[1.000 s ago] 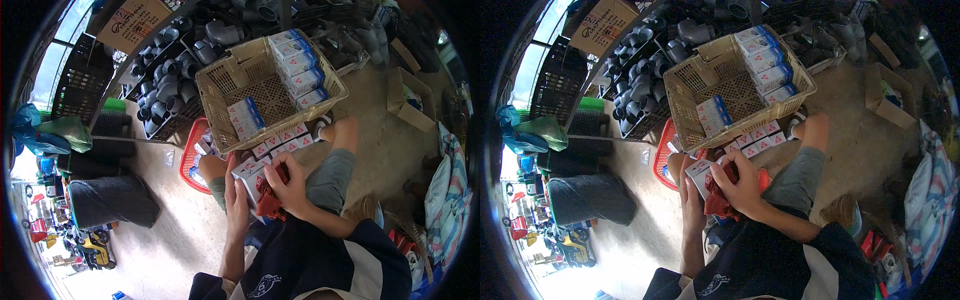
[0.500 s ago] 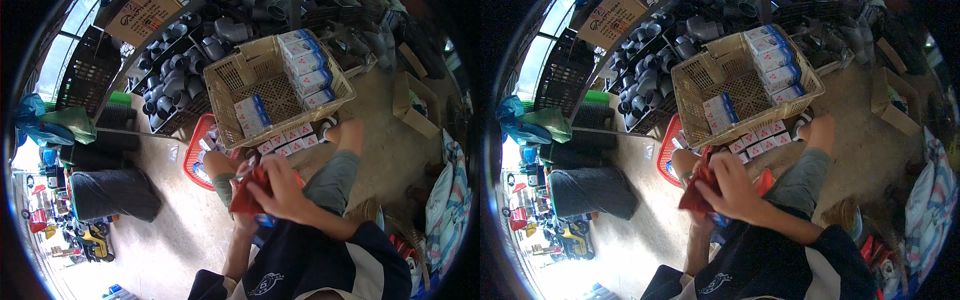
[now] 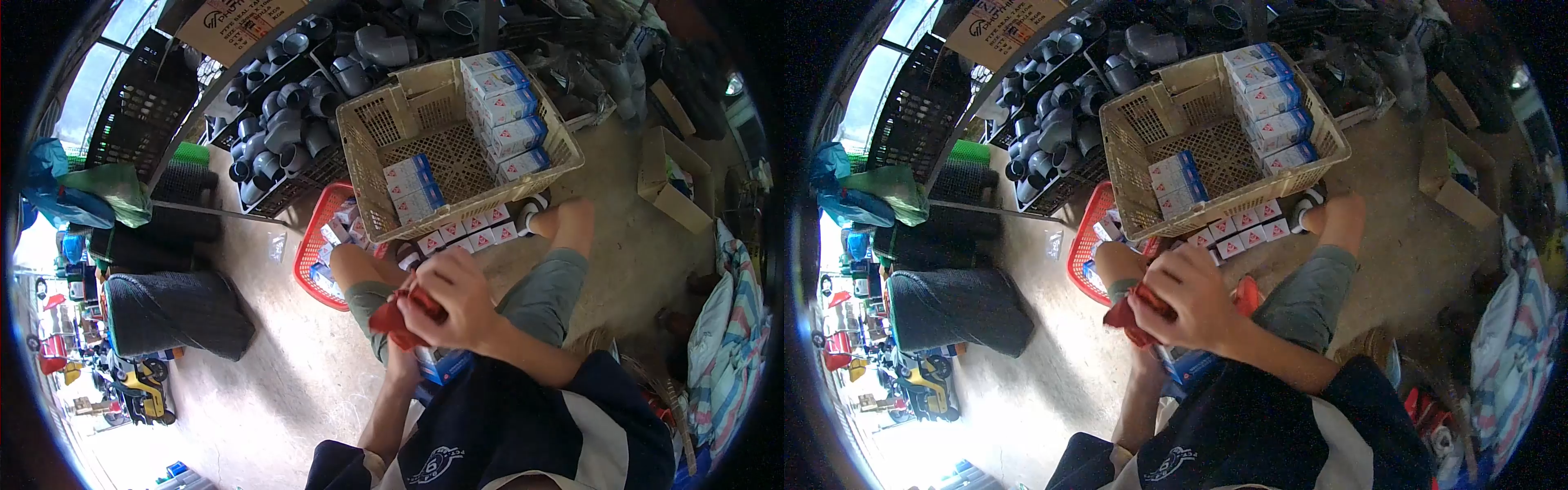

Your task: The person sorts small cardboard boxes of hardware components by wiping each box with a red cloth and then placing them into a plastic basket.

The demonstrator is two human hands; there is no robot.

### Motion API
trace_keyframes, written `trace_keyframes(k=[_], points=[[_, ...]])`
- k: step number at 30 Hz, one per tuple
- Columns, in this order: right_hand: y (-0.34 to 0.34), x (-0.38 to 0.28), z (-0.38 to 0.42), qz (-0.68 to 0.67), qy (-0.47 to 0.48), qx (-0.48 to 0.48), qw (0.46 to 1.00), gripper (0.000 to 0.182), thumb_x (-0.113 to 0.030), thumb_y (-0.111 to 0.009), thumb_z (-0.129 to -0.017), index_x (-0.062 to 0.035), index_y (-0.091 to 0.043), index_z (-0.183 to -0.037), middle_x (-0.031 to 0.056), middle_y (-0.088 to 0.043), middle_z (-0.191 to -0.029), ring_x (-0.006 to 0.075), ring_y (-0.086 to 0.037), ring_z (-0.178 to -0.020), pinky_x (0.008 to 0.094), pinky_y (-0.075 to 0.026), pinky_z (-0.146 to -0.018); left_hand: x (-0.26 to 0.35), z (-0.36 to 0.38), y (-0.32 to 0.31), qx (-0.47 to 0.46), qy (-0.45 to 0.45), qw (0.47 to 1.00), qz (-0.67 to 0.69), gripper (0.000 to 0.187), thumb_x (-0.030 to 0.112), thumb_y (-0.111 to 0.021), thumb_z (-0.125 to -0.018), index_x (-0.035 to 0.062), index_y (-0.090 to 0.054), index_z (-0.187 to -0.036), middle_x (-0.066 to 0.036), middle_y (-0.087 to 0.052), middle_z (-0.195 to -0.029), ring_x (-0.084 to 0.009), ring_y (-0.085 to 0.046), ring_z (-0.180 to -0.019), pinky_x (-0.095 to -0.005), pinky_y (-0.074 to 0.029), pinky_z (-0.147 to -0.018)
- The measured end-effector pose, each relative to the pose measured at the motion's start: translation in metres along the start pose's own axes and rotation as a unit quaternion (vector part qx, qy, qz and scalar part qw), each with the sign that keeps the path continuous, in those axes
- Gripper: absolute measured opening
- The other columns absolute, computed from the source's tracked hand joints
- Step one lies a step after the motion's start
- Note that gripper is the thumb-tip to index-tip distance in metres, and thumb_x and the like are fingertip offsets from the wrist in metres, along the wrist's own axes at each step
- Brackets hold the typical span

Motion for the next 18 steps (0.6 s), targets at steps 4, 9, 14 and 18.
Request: trace_keyframes(k=[4, 9, 14, 18], points=[[-0.012, -0.015, 0.012, -0.054, 0.059, -0.076, 0.994, 0.021, -0.027, -0.076, -0.078, -0.0108, -0.062, -0.080, 0.0048, -0.057, -0.087, 0.0266, -0.056, -0.084, 0.0402, -0.044, -0.075, 0.038, -0.017, -0.019, 0.002, 0.000, 0.983, 0.185, 0.062, 0.060, -0.036, -0.103, 0.0102, -0.044, -0.139, -0.012, -0.060, -0.126, -0.0238, -0.059, -0.114, -0.0396, -0.050, -0.098], [-0.009, -0.004, -0.013, -0.018, 0.056, -0.039, 0.998, 0.019, -0.024, -0.076, -0.077, -0.0107, -0.063, -0.080, 0.0041, -0.057, -0.086, 0.0261, -0.055, -0.082, 0.0387, -0.044, -0.075, 0.015, 0.003, -0.013, 0.064, 0.038, 0.995, 0.068, 0.057, 0.056, -0.038, -0.105, 0.0123, -0.044, -0.141, -0.009, -0.054, -0.132, -0.0213, -0.054, -0.121, -0.0372, -0.045, -0.105], [-0.022, -0.040, 0.012, -0.113, 0.139, -0.167, 0.970, 0.022, -0.027, -0.076, -0.076, -0.0103, -0.063, -0.081, 0.0041, -0.057, -0.090, 0.0269, -0.054, -0.083, 0.0377, -0.043, -0.074, 0.054, -0.017, -0.014, 0.004, 0.005, 0.977, 0.211, 0.060, 0.062, -0.038, -0.102, 0.0095, -0.051, -0.129, -0.012, -0.062, -0.113, -0.0226, -0.063, -0.106, -0.0390, -0.050, -0.098], [-0.015, -0.010, 0.000, -0.073, 0.091, -0.123, 0.986, 0.024, -0.030, -0.074, -0.078, -0.0100, -0.062, -0.083, 0.0040, -0.056, -0.090, 0.0262, -0.054, -0.084, 0.0409, -0.042, -0.076, 0.046, 0.007, -0.034, -0.019, 0.047, 0.993, 0.102, 0.057, 0.055, -0.033, -0.107, 0.0106, -0.042, -0.141, -0.010, -0.056, -0.129, -0.0213, -0.056, -0.121, -0.0369, -0.045, -0.105]])
Point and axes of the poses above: each hand's wrist, its own z-axis away from the middle knuckle, its own y-axis out of the back of the hand, x = y × z, the point moved 7 cm from there along -z, towards the middle knuckle
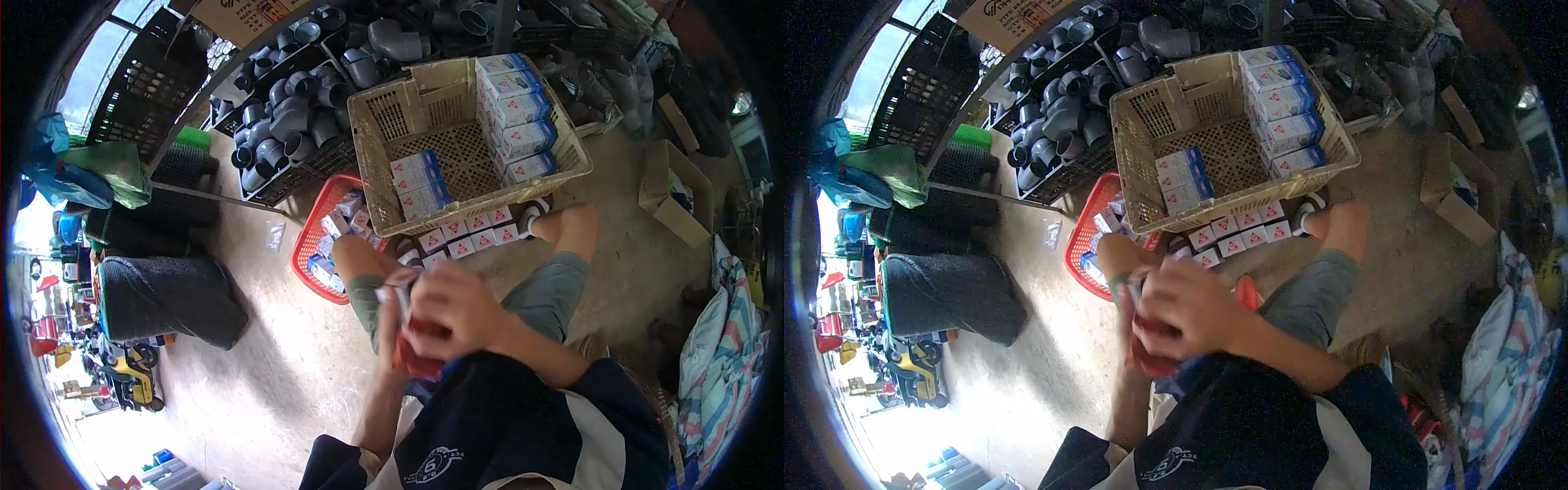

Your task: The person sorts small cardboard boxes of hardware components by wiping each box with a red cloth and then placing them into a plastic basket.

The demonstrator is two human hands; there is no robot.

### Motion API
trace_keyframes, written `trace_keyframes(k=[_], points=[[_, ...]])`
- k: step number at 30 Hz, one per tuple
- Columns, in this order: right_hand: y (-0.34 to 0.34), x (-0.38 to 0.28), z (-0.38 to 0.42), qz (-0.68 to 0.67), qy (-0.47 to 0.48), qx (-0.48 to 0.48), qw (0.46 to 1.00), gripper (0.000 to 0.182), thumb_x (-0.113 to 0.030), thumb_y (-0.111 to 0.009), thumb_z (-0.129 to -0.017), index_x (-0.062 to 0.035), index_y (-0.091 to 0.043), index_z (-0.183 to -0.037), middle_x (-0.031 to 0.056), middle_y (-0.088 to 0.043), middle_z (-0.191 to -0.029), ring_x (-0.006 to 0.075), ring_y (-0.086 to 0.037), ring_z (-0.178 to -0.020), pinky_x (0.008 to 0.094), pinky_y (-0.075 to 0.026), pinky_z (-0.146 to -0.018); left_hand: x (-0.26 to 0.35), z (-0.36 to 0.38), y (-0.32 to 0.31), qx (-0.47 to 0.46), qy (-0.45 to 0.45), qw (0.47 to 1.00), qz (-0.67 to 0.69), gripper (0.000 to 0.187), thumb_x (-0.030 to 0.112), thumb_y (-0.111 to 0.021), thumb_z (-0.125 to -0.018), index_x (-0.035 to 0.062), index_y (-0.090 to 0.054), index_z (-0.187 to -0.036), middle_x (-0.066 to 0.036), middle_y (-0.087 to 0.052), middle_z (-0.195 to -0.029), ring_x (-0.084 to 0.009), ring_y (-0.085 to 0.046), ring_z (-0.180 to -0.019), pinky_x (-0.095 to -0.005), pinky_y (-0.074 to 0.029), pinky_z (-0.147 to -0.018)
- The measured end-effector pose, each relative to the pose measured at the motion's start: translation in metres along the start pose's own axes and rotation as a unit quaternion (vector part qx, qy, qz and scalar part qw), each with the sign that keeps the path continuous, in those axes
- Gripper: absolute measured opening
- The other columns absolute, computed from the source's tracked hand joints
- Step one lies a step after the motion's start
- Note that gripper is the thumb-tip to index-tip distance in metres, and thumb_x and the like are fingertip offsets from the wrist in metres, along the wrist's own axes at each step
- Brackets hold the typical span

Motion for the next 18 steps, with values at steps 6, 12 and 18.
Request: trace_keyframes(k=[6, 12, 18], points=[[-0.003, -0.019, 0.001, -0.006, -0.001, 0.068, 0.998, 0.022, -0.019, -0.079, -0.073, -0.0101, -0.059, -0.075, 0.0041, -0.059, -0.086, 0.0258, -0.057, -0.080, 0.0382, -0.046, -0.073, 0.003, -0.022, 0.028, 0.033, -0.073, 0.993, 0.092, 0.058, 0.059, -0.041, -0.102, 0.0085, -0.054, -0.127, -0.011, -0.060, -0.122, -0.0230, -0.060, -0.110, -0.0398, -0.050, -0.096], [-0.003, -0.008, 0.036, 0.113, -0.041, 0.250, 0.961, 0.026, -0.025, -0.082, -0.072, -0.0127, -0.061, -0.082, 0.0033, -0.056, -0.094, 0.0267, -0.055, -0.080, 0.0397, -0.045, -0.073, 0.011, -0.034, 0.003, -0.079, -0.098, 0.965, 0.228, 0.072, 0.068, -0.040, -0.098, 0.0060, -0.048, -0.135, -0.017, -0.060, -0.122, -0.0315, -0.062, -0.108, -0.0436, -0.052, -0.096], [-0.015, -0.013, 0.033, 0.188, 0.086, 0.116, 0.971, 0.028, -0.029, -0.081, -0.072, -0.0187, -0.060, -0.087, 0.0025, -0.054, -0.094, 0.0265, -0.053, -0.084, 0.0412, -0.044, -0.074, -0.023, -0.048, 0.054, 0.010, -0.061, 0.967, 0.249, 0.070, 0.064, -0.045, -0.097, 0.0066, -0.046, -0.138, -0.019, -0.061, -0.122, -0.0313, -0.064, -0.107, -0.0453, -0.054, -0.094]])
Point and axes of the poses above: each hand's wrist, its own z-axis away from the middle knuckle, its own y-axis out of the back of the hand, x = y × z, the point moved 7 cm from there along -z, towards the middle knuckle
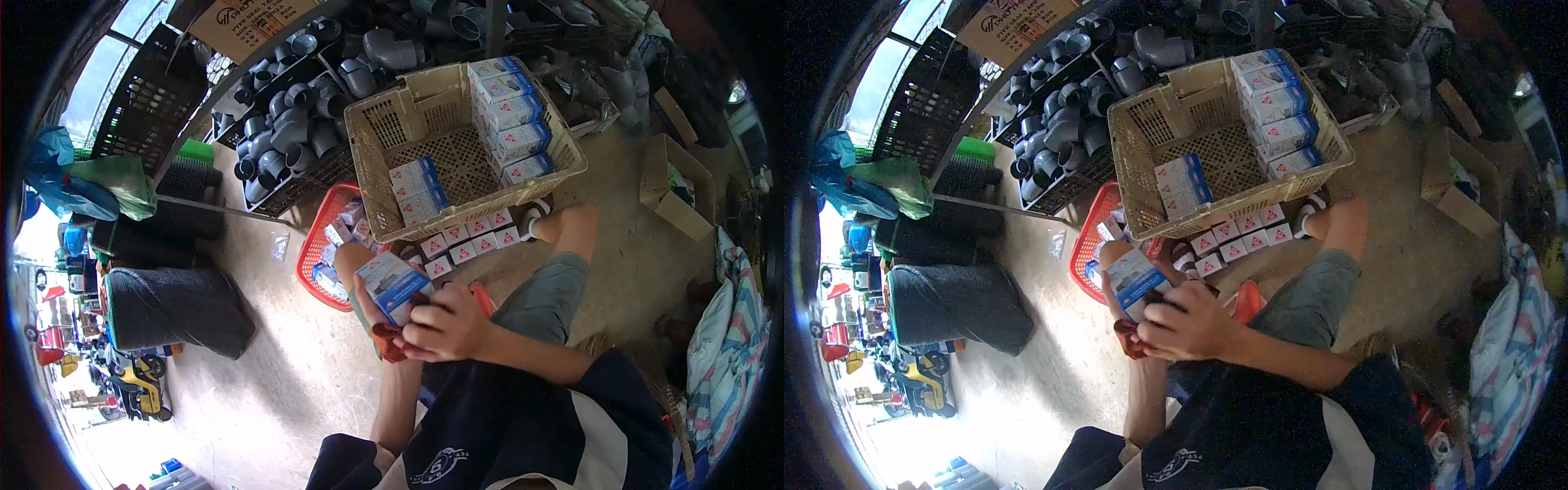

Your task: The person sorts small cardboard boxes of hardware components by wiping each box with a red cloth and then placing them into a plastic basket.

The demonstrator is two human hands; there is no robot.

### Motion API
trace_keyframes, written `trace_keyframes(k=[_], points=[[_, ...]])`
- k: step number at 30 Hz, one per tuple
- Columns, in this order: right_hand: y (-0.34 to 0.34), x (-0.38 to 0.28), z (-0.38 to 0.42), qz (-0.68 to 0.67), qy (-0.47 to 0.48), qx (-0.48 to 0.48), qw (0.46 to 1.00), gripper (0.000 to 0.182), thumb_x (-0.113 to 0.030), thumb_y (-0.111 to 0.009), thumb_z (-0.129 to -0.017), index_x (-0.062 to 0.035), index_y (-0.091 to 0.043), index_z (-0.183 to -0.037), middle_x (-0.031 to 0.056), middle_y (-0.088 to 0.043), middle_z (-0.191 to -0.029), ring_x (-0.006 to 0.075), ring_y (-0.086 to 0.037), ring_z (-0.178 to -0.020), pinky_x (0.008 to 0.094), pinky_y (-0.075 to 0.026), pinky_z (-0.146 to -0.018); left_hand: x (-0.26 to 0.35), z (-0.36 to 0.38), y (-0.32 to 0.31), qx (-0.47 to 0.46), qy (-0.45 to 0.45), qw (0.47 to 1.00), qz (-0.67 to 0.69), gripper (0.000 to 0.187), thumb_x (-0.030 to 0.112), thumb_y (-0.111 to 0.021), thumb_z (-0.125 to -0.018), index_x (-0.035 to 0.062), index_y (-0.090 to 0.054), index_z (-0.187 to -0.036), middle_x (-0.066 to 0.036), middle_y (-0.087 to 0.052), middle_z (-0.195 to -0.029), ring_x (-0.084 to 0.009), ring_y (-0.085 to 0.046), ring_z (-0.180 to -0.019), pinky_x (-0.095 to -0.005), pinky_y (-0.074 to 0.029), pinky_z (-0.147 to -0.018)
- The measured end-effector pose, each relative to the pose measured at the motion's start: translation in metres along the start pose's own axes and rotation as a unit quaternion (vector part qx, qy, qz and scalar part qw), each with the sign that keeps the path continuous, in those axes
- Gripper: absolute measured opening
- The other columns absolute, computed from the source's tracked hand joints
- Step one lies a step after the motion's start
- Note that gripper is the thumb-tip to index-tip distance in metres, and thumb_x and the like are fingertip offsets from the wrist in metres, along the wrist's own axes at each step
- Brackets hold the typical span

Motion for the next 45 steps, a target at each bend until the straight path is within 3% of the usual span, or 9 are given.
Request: trace_keyframes(k=[6, 26, 28, 29, 32, 33, 38, 41, 45], points=[[0.004, 0.016, 0.013, -0.001, -0.171, 0.061, 0.983, 0.028, -0.026, -0.080, -0.069, -0.0152, -0.061, -0.086, 0.0035, -0.056, -0.094, 0.0288, -0.053, -0.089, 0.0421, -0.044, -0.077, 0.004, 0.017, -0.040, 0.097, -0.068, 0.991, -0.060, 0.076, 0.066, -0.052, -0.092, 0.0023, -0.047, -0.133, -0.019, -0.064, -0.113, -0.0310, -0.066, -0.097, -0.0434, -0.057, -0.085], [-0.004, 0.030, 0.022, -0.106, -0.174, 0.115, 0.972, 0.029, -0.021, -0.080, -0.076, -0.0087, -0.058, -0.092, 0.0102, -0.056, -0.094, 0.0326, -0.054, -0.085, 0.0445, -0.045, -0.075, 0.019, 0.040, -0.045, 0.116, -0.095, 0.982, -0.111, 0.077, 0.069, -0.049, -0.091, 0.0080, -0.045, -0.138, -0.017, -0.062, -0.115, -0.0308, -0.065, -0.101, -0.0446, -0.055, -0.091], [-0.004, 0.071, 0.034, -0.130, -0.288, 0.125, 0.941, 0.026, -0.014, -0.076, -0.078, -0.0043, -0.058, -0.094, 0.0122, -0.055, -0.092, 0.0283, -0.057, -0.081, 0.0378, -0.046, -0.071, 0.030, 0.044, -0.047, 0.126, -0.125, 0.974, -0.143, 0.071, 0.067, -0.045, -0.095, 0.0116, -0.047, -0.139, -0.018, -0.066, -0.114, -0.0303, -0.068, -0.097, -0.0443, -0.057, -0.088], [-0.007, 0.090, 0.044, -0.148, -0.368, 0.129, 0.909, 0.025, -0.012, -0.075, -0.079, -0.0033, -0.057, -0.094, 0.0126, -0.055, -0.092, 0.0266, -0.057, -0.080, 0.0351, -0.046, -0.069, 0.029, 0.048, -0.048, 0.068, -0.104, 0.982, -0.145, 0.073, 0.060, -0.062, -0.089, 0.0104, -0.044, -0.140, -0.019, -0.063, -0.116, -0.0268, -0.067, -0.100, -0.0424, -0.056, -0.089], [0.013, 0.107, 0.041, -0.291, -0.471, 0.181, 0.813, 0.024, -0.012, -0.075, -0.081, -0.0017, -0.057, -0.094, 0.0124, -0.055, -0.090, 0.0235, -0.057, -0.079, 0.0317, -0.046, -0.067, 0.040, 0.059, -0.075, -0.039, -0.366, 0.770, -0.521, 0.087, 0.033, -0.081, -0.080, 0.0086, -0.031, -0.147, -0.021, -0.061, -0.116, -0.0321, -0.065, -0.104, -0.0432, -0.057, -0.089], [0.023, 0.096, 0.022, -0.276, -0.434, 0.115, 0.850, 0.025, -0.014, -0.075, -0.082, -0.0018, -0.057, -0.094, 0.0122, -0.055, -0.090, 0.0242, -0.058, -0.079, 0.0330, -0.047, -0.068, 0.035, 0.057, -0.074, -0.059, -0.342, 0.765, -0.542, 0.099, 0.018, -0.089, -0.070, 0.0077, -0.028, -0.146, -0.023, -0.060, -0.116, -0.0315, -0.066, -0.105, -0.0406, -0.055, -0.090], [0.031, 0.030, -0.042, -0.117, -0.142, -0.118, 0.976, 0.031, -0.026, -0.075, -0.085, -0.0021, -0.059, -0.095, 0.0131, -0.057, -0.091, 0.0287, -0.060, -0.083, 0.0395, -0.050, -0.073, 0.023, 0.049, -0.076, -0.113, -0.264, 0.573, -0.768, 0.089, 0.028, -0.089, -0.069, -0.0009, -0.041, -0.138, -0.021, -0.061, -0.114, -0.0338, -0.065, -0.102, -0.0444, -0.053, -0.090], [0.015, 0.052, -0.035, -0.072, -0.258, -0.135, 0.954, 0.031, -0.031, -0.073, -0.087, -0.0024, -0.061, -0.093, 0.0133, -0.057, -0.091, 0.0321, -0.059, -0.086, 0.0436, -0.049, -0.076, 0.018, 0.064, -0.085, -0.141, -0.326, 0.424, -0.833, 0.086, 0.033, -0.091, -0.063, -0.0020, -0.050, -0.130, -0.021, -0.061, -0.109, -0.0386, -0.064, -0.094, -0.0467, -0.052, -0.084], [0.009, 0.047, -0.028, -0.051, -0.232, -0.147, 0.960, 0.028, -0.028, -0.070, -0.089, -0.0015, -0.062, -0.093, 0.0146, -0.057, -0.091, 0.0334, -0.059, -0.085, 0.0432, -0.050, -0.076, 0.016, 0.063, -0.080, -0.128, -0.278, 0.427, -0.851, 0.084, 0.034, -0.090, -0.064, -0.0047, -0.050, -0.127, -0.022, -0.061, -0.106, -0.0396, -0.064, -0.093, -0.0481, -0.051, -0.085]])
Point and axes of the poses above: each hand's wrist, its own z-axis away from the middle knuckle, its own y-axis out of the back of the hand, x = y × z, the point moved 7 cm from there along -z, towards the middle knuckle
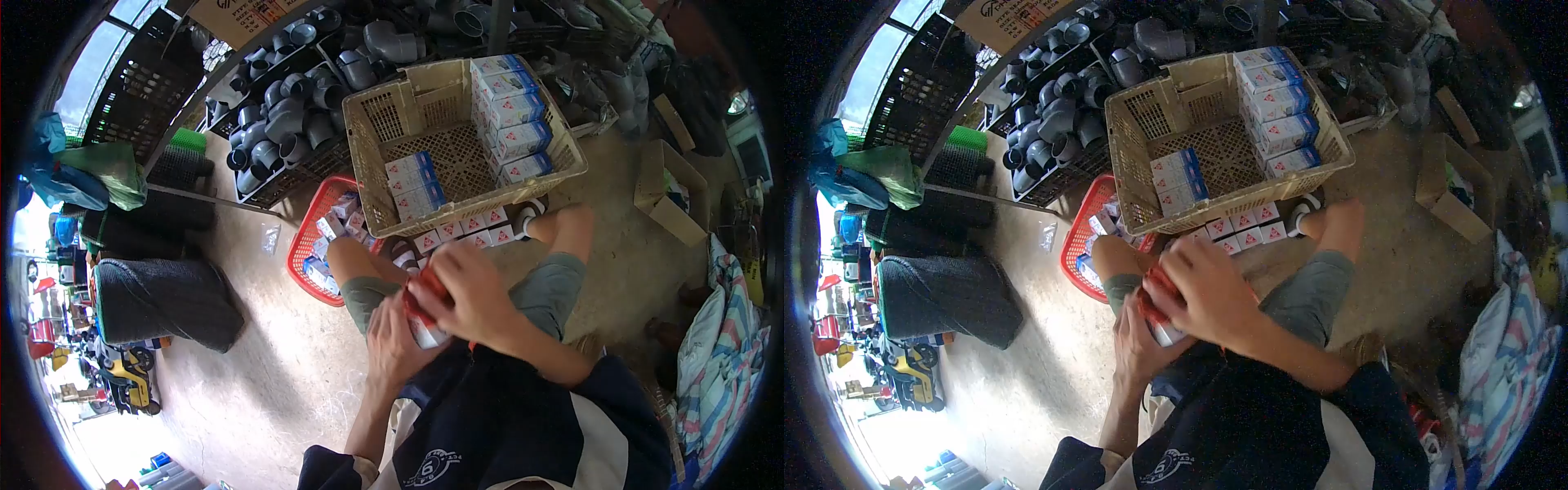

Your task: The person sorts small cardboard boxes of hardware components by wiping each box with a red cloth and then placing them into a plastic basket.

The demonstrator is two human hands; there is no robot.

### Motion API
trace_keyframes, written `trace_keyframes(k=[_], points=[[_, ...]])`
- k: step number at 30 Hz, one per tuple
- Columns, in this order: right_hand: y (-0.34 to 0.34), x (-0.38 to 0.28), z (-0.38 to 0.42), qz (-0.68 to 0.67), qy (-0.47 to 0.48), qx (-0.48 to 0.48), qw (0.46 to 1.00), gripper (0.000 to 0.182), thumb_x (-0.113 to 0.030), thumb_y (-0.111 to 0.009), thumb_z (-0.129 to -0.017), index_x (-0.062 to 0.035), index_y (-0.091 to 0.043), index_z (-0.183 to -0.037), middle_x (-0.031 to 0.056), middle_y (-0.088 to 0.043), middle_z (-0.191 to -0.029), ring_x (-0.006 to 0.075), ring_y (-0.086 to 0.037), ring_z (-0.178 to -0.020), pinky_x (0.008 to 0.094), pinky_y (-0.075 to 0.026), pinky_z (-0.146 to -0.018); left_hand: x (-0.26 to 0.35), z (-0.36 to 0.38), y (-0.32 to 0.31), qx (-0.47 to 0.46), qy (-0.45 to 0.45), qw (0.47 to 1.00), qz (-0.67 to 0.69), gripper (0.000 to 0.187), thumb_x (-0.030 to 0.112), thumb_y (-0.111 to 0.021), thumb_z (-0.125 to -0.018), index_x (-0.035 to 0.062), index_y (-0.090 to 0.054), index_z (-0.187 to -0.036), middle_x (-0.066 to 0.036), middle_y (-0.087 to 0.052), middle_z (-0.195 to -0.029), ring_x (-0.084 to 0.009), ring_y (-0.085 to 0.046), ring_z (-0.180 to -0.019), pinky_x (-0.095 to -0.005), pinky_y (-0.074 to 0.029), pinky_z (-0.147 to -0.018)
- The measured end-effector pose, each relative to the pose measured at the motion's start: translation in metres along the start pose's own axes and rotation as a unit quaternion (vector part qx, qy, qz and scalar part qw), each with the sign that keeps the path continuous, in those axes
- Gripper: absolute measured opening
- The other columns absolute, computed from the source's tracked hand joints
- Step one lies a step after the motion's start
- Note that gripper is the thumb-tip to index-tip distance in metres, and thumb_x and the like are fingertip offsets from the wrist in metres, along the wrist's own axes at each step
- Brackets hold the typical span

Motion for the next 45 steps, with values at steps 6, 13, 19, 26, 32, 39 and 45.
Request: trace_keyframes(k=[6, 13, 19, 26, 32, 39, 45], points=[[-0.009, 0.035, 0.015, -0.003, -0.116, -0.004, 0.993, 0.026, -0.026, -0.067, -0.090, -0.0007, -0.062, -0.094, 0.0164, -0.061, -0.087, 0.0359, -0.063, -0.083, 0.0451, -0.050, -0.073, -0.005, -0.008, -0.009, 0.003, -0.021, 1.000, -0.004, 0.080, 0.033, -0.090, -0.063, 0.0012, -0.053, -0.126, -0.019, -0.062, -0.103, -0.0383, -0.063, -0.094, -0.0474, -0.050, -0.083], [0.025, 0.090, 0.037, -0.077, -0.168, 0.088, 0.979, 0.028, -0.022, -0.074, -0.086, 0.0005, -0.062, -0.098, 0.0162, -0.059, -0.086, 0.0346, -0.060, -0.075, 0.0405, -0.047, -0.067, -0.015, -0.026, -0.012, 0.070, 0.101, 0.987, 0.108, 0.104, 0.023, -0.094, -0.067, -0.0004, -0.028, -0.143, -0.025, -0.060, -0.118, -0.0369, -0.064, -0.110, -0.0447, -0.051, -0.094], [0.026, 0.046, 0.054, -0.029, -0.169, -0.056, 0.984, 0.051, -0.043, -0.086, -0.075, -0.0014, -0.066, -0.098, 0.0140, -0.056, -0.089, 0.0306, -0.060, -0.077, 0.0402, -0.048, -0.069, -0.020, -0.033, -0.036, 0.116, 0.207, 0.907, 0.347, 0.104, 0.015, -0.085, -0.079, 0.0023, -0.012, -0.152, -0.025, -0.043, -0.139, -0.0318, -0.054, -0.123, -0.0436, -0.044, -0.104], [0.018, 0.028, 0.041, 0.145, -0.105, -0.044, 0.983, 0.055, -0.044, -0.086, -0.072, -0.0032, -0.067, -0.104, 0.0105, -0.052, -0.090, 0.0288, -0.060, -0.082, 0.0411, -0.051, -0.071, -0.046, -0.022, -0.077, 0.109, 0.369, 0.607, 0.696, 0.062, 0.036, -0.052, -0.103, 0.0198, -0.015, -0.150, -0.014, -0.036, -0.144, -0.0268, -0.039, -0.134, -0.0457, -0.035, -0.111], [0.013, 0.019, 0.017, 0.183, -0.087, -0.081, 0.976, 0.051, -0.044, -0.084, -0.073, -0.0044, -0.069, -0.102, 0.0091, -0.053, -0.091, 0.0282, -0.060, -0.084, 0.0403, -0.052, -0.068, -0.056, -0.017, -0.064, 0.164, 0.377, 0.618, 0.670, 0.060, 0.037, -0.049, -0.105, 0.0190, -0.013, -0.149, -0.017, -0.035, -0.142, -0.0267, -0.041, -0.132, -0.0461, -0.036, -0.110], [-0.004, 0.012, -0.029, 0.211, -0.004, -0.102, 0.972, 0.045, -0.040, -0.084, -0.073, -0.0040, -0.068, -0.093, 0.0088, -0.056, -0.090, 0.0284, -0.060, -0.083, 0.0412, -0.051, -0.071, -0.056, -0.028, -0.053, 0.179, 0.232, 0.798, 0.527, 0.071, 0.046, -0.047, -0.104, 0.0139, -0.005, -0.151, -0.020, -0.031, -0.147, -0.0300, -0.037, -0.136, -0.0454, -0.031, -0.113], [0.041, 0.036, -0.121, 0.232, -0.062, -0.106, 0.965, 0.047, -0.042, -0.082, -0.074, 0.0005, -0.062, -0.079, 0.0132, -0.056, -0.081, 0.0332, -0.060, -0.077, 0.0417, -0.049, -0.071, -0.107, -0.065, -0.014, 0.231, 0.096, 0.919, 0.304, 0.055, 0.028, -0.053, -0.098, -0.0009, -0.039, -0.142, -0.024, -0.043, -0.139, -0.0372, -0.041, -0.130, -0.0488, -0.029, -0.112]])
Point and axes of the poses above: each hand's wrist, its own z-axis away from the middle knuckle, its own y-axis out of the back of the hand, x = y × z, the point moved 7 cm from there along -z, towards the middle knuckle
